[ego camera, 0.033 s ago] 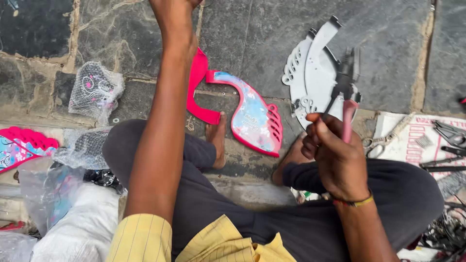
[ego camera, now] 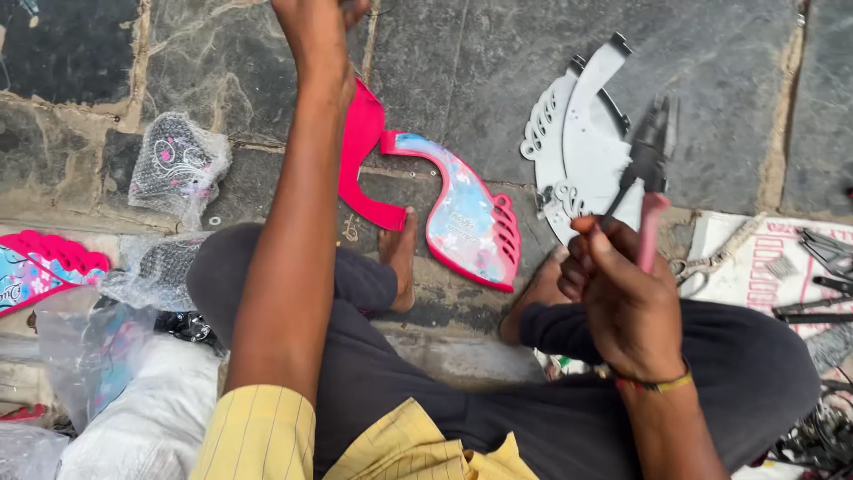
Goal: The recorder is assembling and adjusting plastic mudguards/fenders for a bicycle using pliers and a screwdriver.
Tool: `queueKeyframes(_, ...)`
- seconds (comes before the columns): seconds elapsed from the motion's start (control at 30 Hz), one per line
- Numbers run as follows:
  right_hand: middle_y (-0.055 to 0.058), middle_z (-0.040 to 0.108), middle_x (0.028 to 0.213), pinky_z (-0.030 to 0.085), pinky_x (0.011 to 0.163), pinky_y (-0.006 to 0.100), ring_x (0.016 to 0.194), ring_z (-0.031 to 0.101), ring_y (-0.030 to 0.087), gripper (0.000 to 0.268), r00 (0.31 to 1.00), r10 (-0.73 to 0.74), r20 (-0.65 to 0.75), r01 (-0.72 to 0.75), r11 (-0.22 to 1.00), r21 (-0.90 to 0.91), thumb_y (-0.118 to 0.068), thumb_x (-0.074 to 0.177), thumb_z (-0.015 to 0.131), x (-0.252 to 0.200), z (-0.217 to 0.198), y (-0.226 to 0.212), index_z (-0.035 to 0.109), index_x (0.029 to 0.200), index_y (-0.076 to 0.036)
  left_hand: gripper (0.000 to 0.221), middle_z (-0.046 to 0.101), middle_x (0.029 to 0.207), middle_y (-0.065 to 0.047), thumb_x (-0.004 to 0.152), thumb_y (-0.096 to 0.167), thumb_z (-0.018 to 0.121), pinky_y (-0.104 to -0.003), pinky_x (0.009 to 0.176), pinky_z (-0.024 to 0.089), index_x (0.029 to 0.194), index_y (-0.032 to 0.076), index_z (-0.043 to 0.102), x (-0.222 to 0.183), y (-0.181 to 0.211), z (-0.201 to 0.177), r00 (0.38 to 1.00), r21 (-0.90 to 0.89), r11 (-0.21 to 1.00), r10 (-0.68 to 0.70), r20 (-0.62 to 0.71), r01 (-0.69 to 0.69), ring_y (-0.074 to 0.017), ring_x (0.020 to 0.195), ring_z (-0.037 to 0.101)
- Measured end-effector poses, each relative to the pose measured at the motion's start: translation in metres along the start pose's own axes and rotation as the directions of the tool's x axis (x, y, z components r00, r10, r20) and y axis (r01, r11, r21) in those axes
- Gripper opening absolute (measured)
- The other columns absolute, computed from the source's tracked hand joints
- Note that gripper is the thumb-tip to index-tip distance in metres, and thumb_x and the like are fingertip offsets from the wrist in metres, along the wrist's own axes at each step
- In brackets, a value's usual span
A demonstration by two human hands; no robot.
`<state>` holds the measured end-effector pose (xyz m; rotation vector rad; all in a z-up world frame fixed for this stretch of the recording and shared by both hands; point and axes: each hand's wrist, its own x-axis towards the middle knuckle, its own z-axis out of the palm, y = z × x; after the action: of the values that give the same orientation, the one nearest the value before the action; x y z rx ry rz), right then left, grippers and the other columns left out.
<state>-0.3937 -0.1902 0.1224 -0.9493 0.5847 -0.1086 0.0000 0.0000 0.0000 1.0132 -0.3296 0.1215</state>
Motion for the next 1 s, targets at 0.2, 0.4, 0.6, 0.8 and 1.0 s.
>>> queueKeyframes(0.2, 0.008, 0.047, 0.094, 0.037, 0.067, 0.035, 0.080, 0.044, 0.019, 0.029, 0.996, 0.090, -0.021, -0.081, 0.964, 0.254, -0.016, 0.103, 0.057, 0.017, -0.052, 0.018, 0.056, 0.123, 0.006, 0.034, 0.072, 0.074, -0.006, 0.079, 0.035, 0.075, -0.043, 0.062, 0.050, 0.087, 0.002, 0.076, -0.111, -0.163, -0.263, 0.859, 0.678, 0.559, -0.134, -0.494, 0.477, -0.0168, 0.070, 0.064)
queueKeyframes(0.4, 0.014, 0.050, 0.100, 0.041, 0.065, 0.043, 0.081, 0.050, 0.026, 0.039, 0.976, 0.135, 0.170, -0.192, 0.901, 0.388, -0.012, 0.104, 0.056, 0.042, -0.146, 0.066, 0.051, 0.139, 0.004, 0.073, 0.065, 0.120, -0.033, 0.071, 0.040, 0.087, -0.050, 0.099, 0.051, 0.118, -0.007, 0.058, -0.203, -0.166, -0.250, 0.420, 0.454, -0.120, -0.229, -0.878, 0.883, -0.0468, 0.114, 0.065)
queueKeyframes(0.6, 0.016, 0.051, 0.096, 0.042, 0.060, 0.043, 0.071, 0.049, 0.026, 0.037, 0.915, -0.021, 0.404, -0.187, 0.863, 0.469, -0.014, 0.102, 0.058, 0.069, -0.170, 0.089, 0.050, 0.137, -0.001, 0.088, 0.065, 0.117, -0.035, 0.071, 0.033, 0.094, -0.049, 0.091, 0.053, 0.128, -0.010, 0.042, -0.201, -0.202, -0.250, 0.427, 0.452, -0.117, -0.191, -0.884, 0.884, -0.0470, 0.105, 0.065)
queueKeyframes(0.8, 0.010, 0.051, 0.084, 0.040, 0.056, 0.038, 0.066, 0.049, 0.021, 0.037, 0.965, 0.264, 0.011, -0.257, 0.929, 0.268, -0.016, 0.087, 0.061, 0.047, -0.064, 0.024, 0.055, 0.121, -0.003, 0.015, 0.058, 0.068, -0.009, 0.091, 0.006, 0.060, -0.040, 0.050, 0.050, 0.102, 0.005, 0.050, -0.064, -0.099, -0.142, 0.500, -0.116, 0.754, -0.534, -0.682, 0.646, -0.0224, 0.055, 0.058)
queueKeyframes(1.0, 0.009, 0.056, 0.081, 0.041, 0.059, 0.034, 0.067, 0.052, 0.020, 0.032, 0.911, -0.341, -0.231, 0.300, 0.934, -0.193, -0.008, 0.085, 0.070, 0.009, -0.004, 0.014, 0.063, 0.115, 0.002, 0.027, 0.059, 0.072, -0.013, 0.082, -0.008, 0.056, -0.038, 0.049, 0.050, 0.103, 0.008, 0.048, 0.035, 0.056, -0.010, 0.862, 0.003, 0.938, -0.316, -0.396, 0.345, -0.0206, 0.053, 0.057)
